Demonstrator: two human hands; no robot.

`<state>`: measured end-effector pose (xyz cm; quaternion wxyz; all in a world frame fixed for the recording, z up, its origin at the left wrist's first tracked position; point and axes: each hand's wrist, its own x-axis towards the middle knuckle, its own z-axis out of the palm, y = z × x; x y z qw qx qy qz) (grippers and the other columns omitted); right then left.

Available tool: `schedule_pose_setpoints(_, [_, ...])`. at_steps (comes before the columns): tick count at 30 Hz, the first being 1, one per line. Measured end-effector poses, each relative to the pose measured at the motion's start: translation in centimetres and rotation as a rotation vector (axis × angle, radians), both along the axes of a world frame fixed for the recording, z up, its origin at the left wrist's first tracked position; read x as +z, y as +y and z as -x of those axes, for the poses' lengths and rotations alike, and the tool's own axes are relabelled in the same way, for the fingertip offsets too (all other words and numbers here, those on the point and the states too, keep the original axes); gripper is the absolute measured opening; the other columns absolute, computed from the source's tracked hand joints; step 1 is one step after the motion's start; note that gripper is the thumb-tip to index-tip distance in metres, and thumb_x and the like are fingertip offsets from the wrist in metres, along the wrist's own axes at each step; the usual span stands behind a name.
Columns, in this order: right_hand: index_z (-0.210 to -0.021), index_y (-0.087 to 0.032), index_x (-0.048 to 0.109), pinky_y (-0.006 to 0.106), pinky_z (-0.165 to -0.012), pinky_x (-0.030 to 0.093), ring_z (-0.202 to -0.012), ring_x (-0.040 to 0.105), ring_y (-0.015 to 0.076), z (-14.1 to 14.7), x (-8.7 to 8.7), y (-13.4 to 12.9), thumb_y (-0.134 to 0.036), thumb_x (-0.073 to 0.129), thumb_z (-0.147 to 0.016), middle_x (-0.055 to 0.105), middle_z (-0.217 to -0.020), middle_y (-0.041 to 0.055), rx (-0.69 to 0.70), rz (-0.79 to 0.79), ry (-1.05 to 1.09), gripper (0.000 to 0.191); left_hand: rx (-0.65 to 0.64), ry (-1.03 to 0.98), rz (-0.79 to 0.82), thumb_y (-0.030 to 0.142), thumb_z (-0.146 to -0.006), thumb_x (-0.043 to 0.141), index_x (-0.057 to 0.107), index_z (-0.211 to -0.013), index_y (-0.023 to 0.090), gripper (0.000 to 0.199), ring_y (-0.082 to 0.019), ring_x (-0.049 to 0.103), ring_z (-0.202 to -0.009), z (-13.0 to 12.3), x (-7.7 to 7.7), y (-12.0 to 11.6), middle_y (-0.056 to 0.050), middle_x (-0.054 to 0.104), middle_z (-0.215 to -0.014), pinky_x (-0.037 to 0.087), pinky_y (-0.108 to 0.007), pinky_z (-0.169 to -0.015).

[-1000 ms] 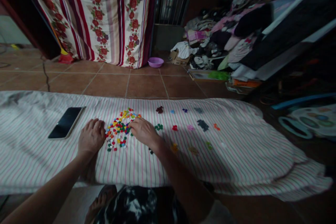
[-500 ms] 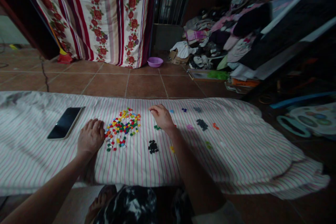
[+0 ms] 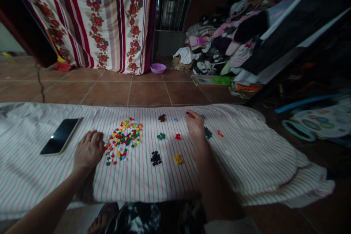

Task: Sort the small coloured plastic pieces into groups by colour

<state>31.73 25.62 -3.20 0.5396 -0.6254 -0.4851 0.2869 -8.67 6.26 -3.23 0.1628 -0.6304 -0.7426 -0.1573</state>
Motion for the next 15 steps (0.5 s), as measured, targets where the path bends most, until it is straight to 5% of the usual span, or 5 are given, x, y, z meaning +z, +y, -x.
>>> schedule_pose_setpoints(4, [-0.106,-0.011,0.069,0.029,-0.08,0.053,-0.085,0.068,0.0176,-2.0,-0.3,0.2,-0.028,0.059,-0.071,0.071,-0.095,0.0101,-0.118,0.061,0.041,0.041,-0.008,0.001,0.006,0.029,-0.09,0.034,0.06,-0.11,0.014,0.036,-0.029,0.053,-0.119,0.2,-0.1,0.0,-0.016,0.061,-0.122,0.045,-0.044,-0.096])
schedule_pose_setpoints(15, [-0.1,-0.015,0.071,0.03,-0.075,0.056,-0.082,0.07,0.0203,-3.5,-1.4,-0.3,-0.025,0.058,-0.069,0.072,-0.087,0.0075,-0.082,0.174,-0.086,0.035,0.001,-0.04,0.023,0.03,-0.09,0.033,0.06,-0.111,0.014,0.038,-0.03,0.052,-0.121,-0.1,0.2,-0.1,-0.016,0.06,-0.123,0.045,-0.045,-0.097])
